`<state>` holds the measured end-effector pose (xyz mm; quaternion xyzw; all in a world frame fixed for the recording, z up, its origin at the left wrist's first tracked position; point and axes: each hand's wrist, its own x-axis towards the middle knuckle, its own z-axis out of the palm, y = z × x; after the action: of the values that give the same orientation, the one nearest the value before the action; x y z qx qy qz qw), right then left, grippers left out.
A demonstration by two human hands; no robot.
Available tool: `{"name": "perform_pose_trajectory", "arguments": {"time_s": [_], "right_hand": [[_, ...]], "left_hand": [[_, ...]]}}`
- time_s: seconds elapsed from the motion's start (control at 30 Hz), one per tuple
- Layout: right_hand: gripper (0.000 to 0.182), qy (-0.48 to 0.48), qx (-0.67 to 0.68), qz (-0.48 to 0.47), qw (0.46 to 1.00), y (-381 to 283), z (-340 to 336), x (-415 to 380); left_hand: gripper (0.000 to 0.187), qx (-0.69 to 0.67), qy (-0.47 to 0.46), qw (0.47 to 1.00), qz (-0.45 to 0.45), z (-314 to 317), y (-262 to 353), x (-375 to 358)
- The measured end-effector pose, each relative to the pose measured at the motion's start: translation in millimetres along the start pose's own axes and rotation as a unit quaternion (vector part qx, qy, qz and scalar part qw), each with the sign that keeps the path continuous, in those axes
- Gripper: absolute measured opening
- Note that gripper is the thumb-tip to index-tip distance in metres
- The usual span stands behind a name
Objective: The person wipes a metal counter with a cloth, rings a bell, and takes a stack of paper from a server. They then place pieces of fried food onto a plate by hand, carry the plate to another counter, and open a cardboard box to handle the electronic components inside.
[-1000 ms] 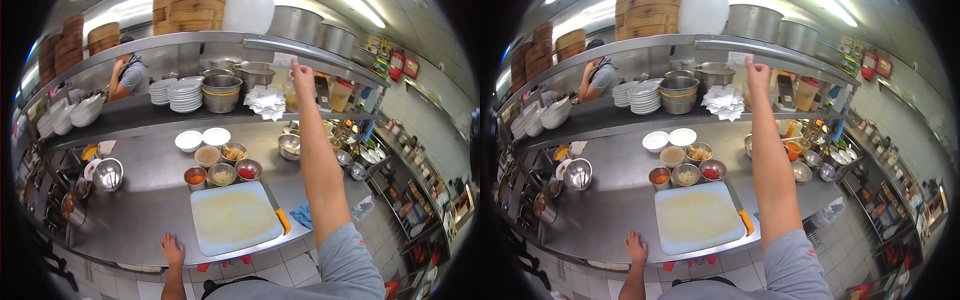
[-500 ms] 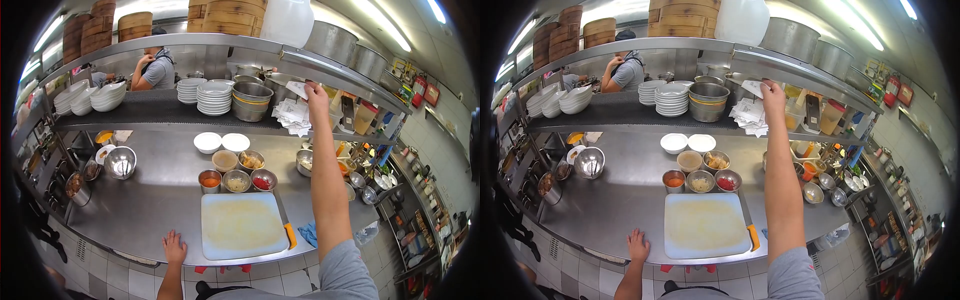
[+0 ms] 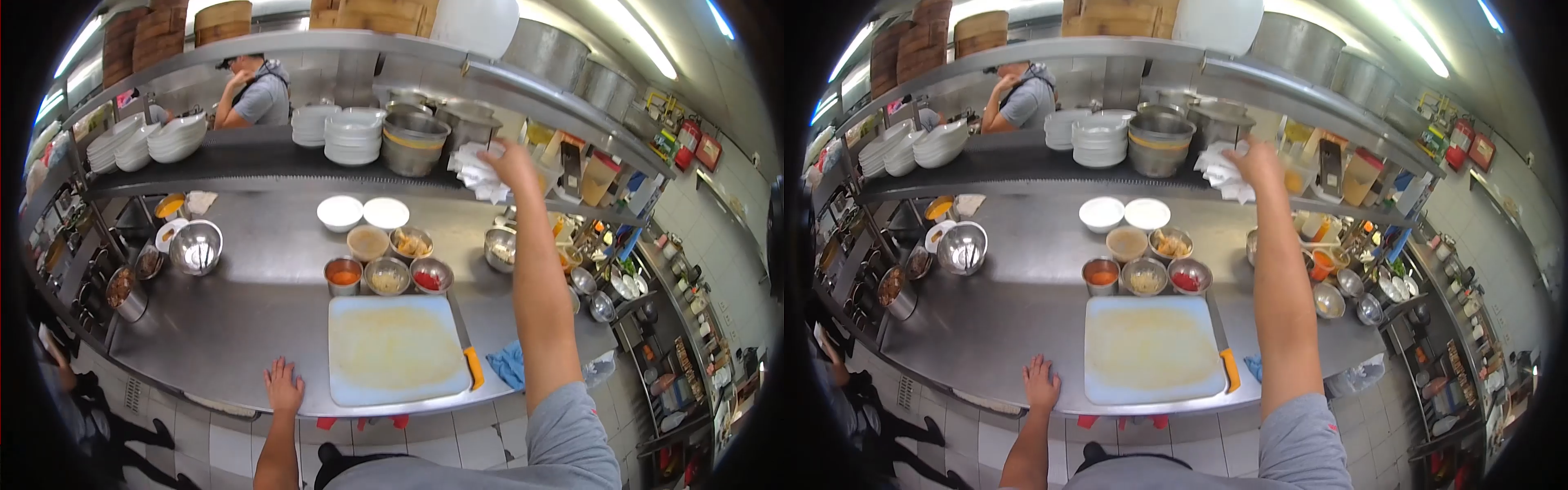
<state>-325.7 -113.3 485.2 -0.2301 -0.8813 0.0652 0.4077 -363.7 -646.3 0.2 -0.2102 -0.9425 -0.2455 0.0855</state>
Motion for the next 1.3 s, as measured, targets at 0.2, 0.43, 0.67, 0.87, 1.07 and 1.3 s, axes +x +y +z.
{"name": "perform_pose_trajectory", "arguments": {"time_s": [0.2, 0.43, 0.67, 0.87, 1.07, 1.3], "right_hand": [[0.045, -0.140, 0.321, 0.118, 0.929, 13, -26, -125], [0.057, -0.262, -0.120, 0.212, 0.934, 282, 117, -381], [0.048, -0.156, -0.213, 0.213, 0.941, 228, 108, -560], [0.055, -0.142, -0.132, 0.267, 0.944, 231, 94, -536], [0.065, -0.181, -0.223, 0.353, 0.891, 215, 71, -520], [0.033, -0.115, 0.190, 0.428, 0.876, 282, 66, -551]], "left_hand": [[0.042, 0.009, 0.003, 1.000, 0.008, -1, 0, 2], [0.043, 0.015, -0.005, 1.000, -0.003, -5, -1, -1], [0.042, 0.017, -0.008, 1.000, -0.010, 5, -3, 6], [0.042, 0.022, -0.016, 1.000, -0.006, 1, -6, 3], [0.041, 0.016, -0.019, 1.000, -0.013, -1, -4, 0], [0.043, 0.017, -0.022, 1.000, -0.005, -3, -7, 1]]}}
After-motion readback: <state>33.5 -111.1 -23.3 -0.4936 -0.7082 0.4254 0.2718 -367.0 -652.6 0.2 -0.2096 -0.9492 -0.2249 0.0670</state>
